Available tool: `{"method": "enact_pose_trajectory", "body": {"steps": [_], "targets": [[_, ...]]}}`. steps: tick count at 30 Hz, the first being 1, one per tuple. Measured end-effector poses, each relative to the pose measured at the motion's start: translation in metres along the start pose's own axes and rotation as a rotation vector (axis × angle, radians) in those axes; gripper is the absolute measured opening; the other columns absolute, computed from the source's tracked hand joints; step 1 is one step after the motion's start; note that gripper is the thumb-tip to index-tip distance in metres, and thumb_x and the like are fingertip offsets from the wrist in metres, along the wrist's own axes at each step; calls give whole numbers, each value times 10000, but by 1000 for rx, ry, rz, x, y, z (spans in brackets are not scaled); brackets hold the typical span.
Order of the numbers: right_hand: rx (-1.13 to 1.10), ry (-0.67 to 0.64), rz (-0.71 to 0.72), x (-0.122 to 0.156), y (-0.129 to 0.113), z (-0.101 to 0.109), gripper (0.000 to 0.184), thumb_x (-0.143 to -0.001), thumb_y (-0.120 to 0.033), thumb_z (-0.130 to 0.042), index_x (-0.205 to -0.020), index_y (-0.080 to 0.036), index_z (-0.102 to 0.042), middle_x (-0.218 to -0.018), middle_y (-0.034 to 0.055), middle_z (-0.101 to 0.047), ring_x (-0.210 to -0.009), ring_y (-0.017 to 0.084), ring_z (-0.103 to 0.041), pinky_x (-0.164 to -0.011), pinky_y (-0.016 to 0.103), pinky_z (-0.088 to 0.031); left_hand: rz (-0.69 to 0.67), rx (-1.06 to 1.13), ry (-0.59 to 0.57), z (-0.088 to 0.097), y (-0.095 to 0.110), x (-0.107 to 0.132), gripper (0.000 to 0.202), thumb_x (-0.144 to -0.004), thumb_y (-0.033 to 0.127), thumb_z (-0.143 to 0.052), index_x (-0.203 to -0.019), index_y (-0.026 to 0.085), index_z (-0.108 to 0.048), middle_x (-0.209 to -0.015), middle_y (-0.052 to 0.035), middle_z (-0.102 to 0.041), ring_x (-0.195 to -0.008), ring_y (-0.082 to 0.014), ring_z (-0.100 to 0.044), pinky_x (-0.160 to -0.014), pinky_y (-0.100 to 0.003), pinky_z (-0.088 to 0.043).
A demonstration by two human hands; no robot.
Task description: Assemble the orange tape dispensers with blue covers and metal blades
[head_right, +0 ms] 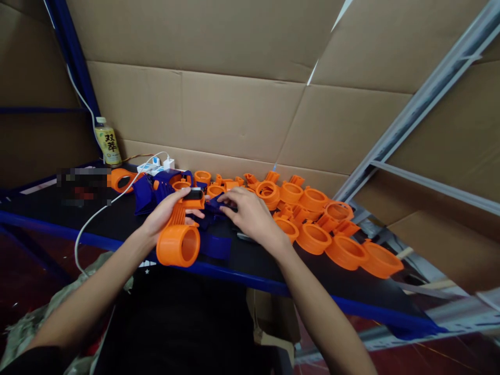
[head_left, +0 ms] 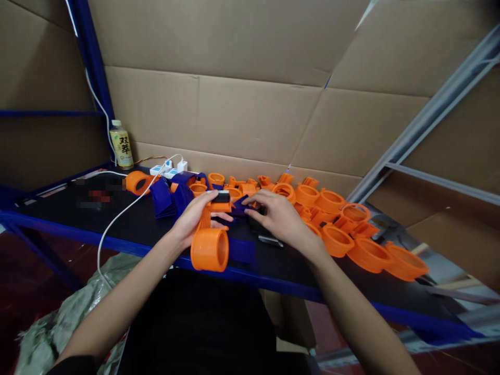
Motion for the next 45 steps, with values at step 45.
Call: {"method": "enact_pose_trajectory", "body": {"steps": [45], "targets": [[-439,328,-138,47,-8,6,320,-838,-387,-799,-1140,-287,-763,-1094,53,-741,-869,215,-698,-900,417,-586,-8,47,-59,-41,-31,19,334,-925,437,-666,-1088,152,-603,-722,-49,-692,-561,-165,-672,-529,-278,-600]]}}
Point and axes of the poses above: each hand's wrist, its own x-axis away from the middle knuckle, its own z-axis out of the back of the hand, y = z × x, the point moved 9 cm from there along -x, towards the middle knuckle
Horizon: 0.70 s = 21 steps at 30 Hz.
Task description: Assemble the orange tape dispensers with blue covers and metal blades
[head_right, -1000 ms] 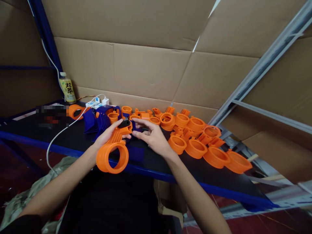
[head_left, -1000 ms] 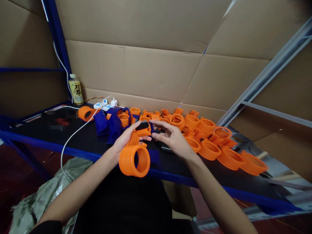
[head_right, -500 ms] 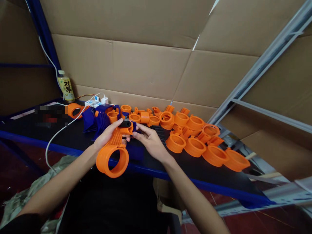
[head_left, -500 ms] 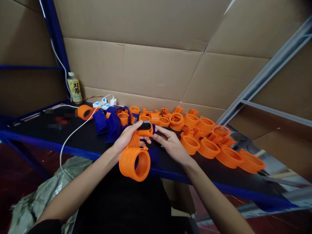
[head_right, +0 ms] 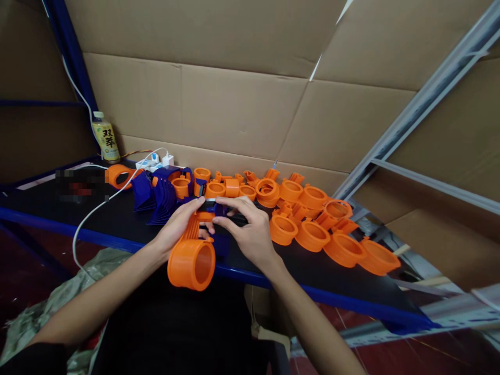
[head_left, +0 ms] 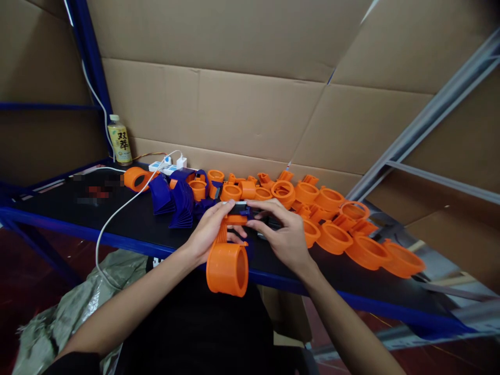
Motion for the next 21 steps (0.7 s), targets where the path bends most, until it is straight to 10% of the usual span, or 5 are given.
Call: {"method": "enact_pose_trajectory", "body": {"steps": [21], "targets": [[139,43,592,21,-40,15,509,-790,-168,-850,-1261,-273,-687,-1261,118,-734,-1028,265,-704,-867,475,-575,-126,-267,-139,-24,6,17,292,-878,316,-673,-1069,188,-494,-600,92,-516,-496,-82,-479,-614,-374,-637]]}}
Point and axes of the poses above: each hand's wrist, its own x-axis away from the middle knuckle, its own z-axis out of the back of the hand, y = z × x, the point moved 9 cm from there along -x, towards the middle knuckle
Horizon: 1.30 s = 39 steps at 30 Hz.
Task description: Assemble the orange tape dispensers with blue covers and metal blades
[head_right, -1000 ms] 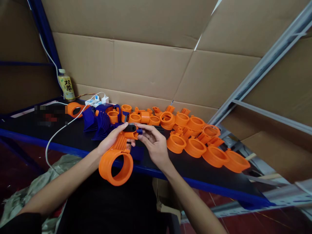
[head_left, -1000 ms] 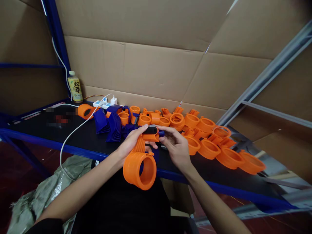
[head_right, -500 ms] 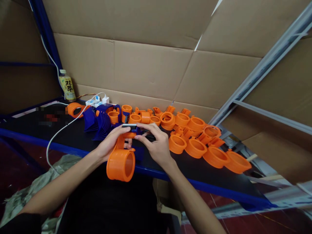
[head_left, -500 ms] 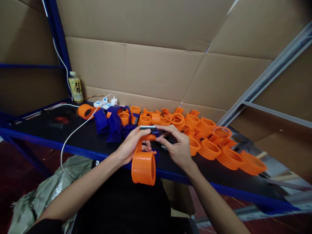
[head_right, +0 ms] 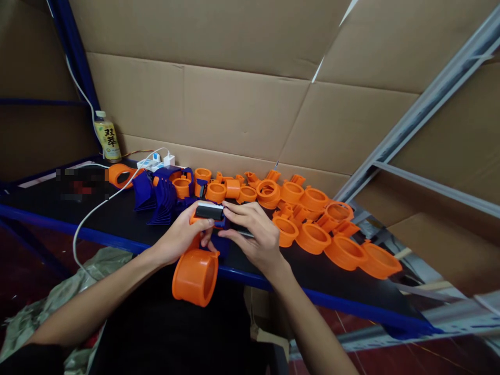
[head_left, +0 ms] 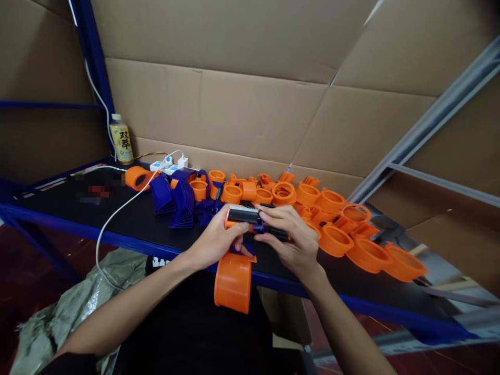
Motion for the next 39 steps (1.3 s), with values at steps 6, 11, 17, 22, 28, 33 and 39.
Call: {"method": "enact_pose_trajectory", "body": {"steps": [6,11,17,22,28,33,39], "targets": [[24,-3,48,1,-8,3,529,-747,-167,-883,-1231,-258,-692,-1248,126,-740,-1029,270,-713,-845,466,-580,1,11,-49,-6,-3,2,386,-857,344,-715,-1134,186,-497,-605,86,-539,-525,-95,-510,-621,-363,-633],[18,-2,15,2,-7,1,521,-773,-126,-852,-1249,-261,-684,-1301,130,-718,-1054,270,-714,-866,470,-576,1,0,-45,-4,0,2,354,-865,347,-714,-1099,183,-506,-625,78,-548,-541,-95,-526,-629,-354,-632],[0,-29,34,-2,-9,3,515,-785,-116,-840,-1252,-271,-688,-1305,125,-718,-1053,266,-713,-868,472,-580,-49,-55,-35,-7,8,7,365,-885,353,-699,-1145,193,-499,-686,77,-545,-561,-77,-503,-630,-328,-634],[0,-33,45,-5,-10,5,515,-784,-101,-835,-1250,-268,-693,-1292,125,-724,-1034,262,-711,-851,465,-586,-75,-81,-5,-7,10,9,359,-900,345,-681,-1157,200,-477,-715,76,-547,-542,-64,-497,-619,-310,-633],[21,-14,58,-4,-13,4,518,-752,-96,-859,-1222,-251,-702,-1265,128,-736,-1007,260,-713,-836,457,-587,-84,-121,-3,-5,11,10,361,-913,350,-676,-1160,188,-469,-847,31,-604,-557,-61,-576,-619,-288,-628],[44,0,27,-7,-17,5,456,-775,-124,-849,-1190,-249,-708,-1236,119,-748,-1010,262,-722,-830,447,-590,-100,-153,2,-5,15,11,360,-924,364,-669,-1159,189,-460,-909,7,-623,-576,-69,-615,-607,-268,-616],[122,-25,-4,-14,-24,8,334,-823,-187,-816,-1137,-257,-724,-1185,111,-764,-955,264,-738,-830,457,-591,-123,-216,16,-3,21,14,298,-944,322,-638,-1156,204,-465,-945,-3,-629,-603,-78,-637,-616,-262,-613]]}}
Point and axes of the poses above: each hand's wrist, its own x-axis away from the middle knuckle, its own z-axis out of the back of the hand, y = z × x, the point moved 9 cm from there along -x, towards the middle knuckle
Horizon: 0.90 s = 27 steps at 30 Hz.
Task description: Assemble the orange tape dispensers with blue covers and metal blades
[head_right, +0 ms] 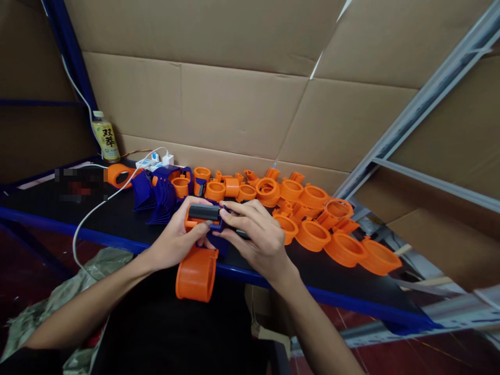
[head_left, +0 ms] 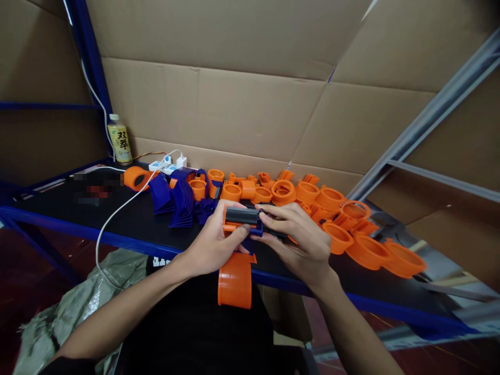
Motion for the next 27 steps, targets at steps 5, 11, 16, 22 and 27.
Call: {"method": "enact_pose_trajectory", "body": {"steps": [5,11,16,22,27], "targets": [[-39,7,-67,0,1,1,334,-819,-156,-813,-1127,-254,-728,-1181,100,-763,-990,264,-749,-848,441,-613,-38,-5,33,0,2,2,315,-940,343,-649,-1152,210,-458,-966,-11,-632,-582,-69,-627,-585,-232,-592],[-90,3,-64,-1,-4,3,388,-811,-100,-806,-1158,-255,-725,-1215,90,-753,-1046,256,-748,-887,421,-628,-115,-47,41,-1,5,5,333,-952,385,-648,-1167,226,-450,-1140,-45,-614,-672,-75,-661,-652,-252,-631],[-70,-16,-45,-4,-11,6,389,-835,-100,-781,-1177,-275,-719,-1228,88,-747,-1043,267,-746,-879,439,-629,-137,-22,10,0,4,6,329,-945,381,-666,-1162,232,-469,-1146,-48,-615,-757,-122,-714,-662,-254,-635],[-39,-20,-40,-5,-20,8,443,-837,-93,-776,-1218,-308,-706,-1246,69,-741,-1024,262,-748,-870,440,-627,-196,-51,-19,0,8,8,323,-941,349,-673,-1173,237,-477,-1123,-53,-615,-843,-153,-712,-702,-273,-641],[-30,21,-15,-2,-20,4,493,-844,-98,-770,-1287,-299,-688,-1237,81,-751,-1049,277,-744,-856,449,-631,-145,-31,-36,5,5,3,335,-914,321,-704,-1168,225,-509,-1112,-63,-639,-776,-147,-700,-743,-319,-637]]}}
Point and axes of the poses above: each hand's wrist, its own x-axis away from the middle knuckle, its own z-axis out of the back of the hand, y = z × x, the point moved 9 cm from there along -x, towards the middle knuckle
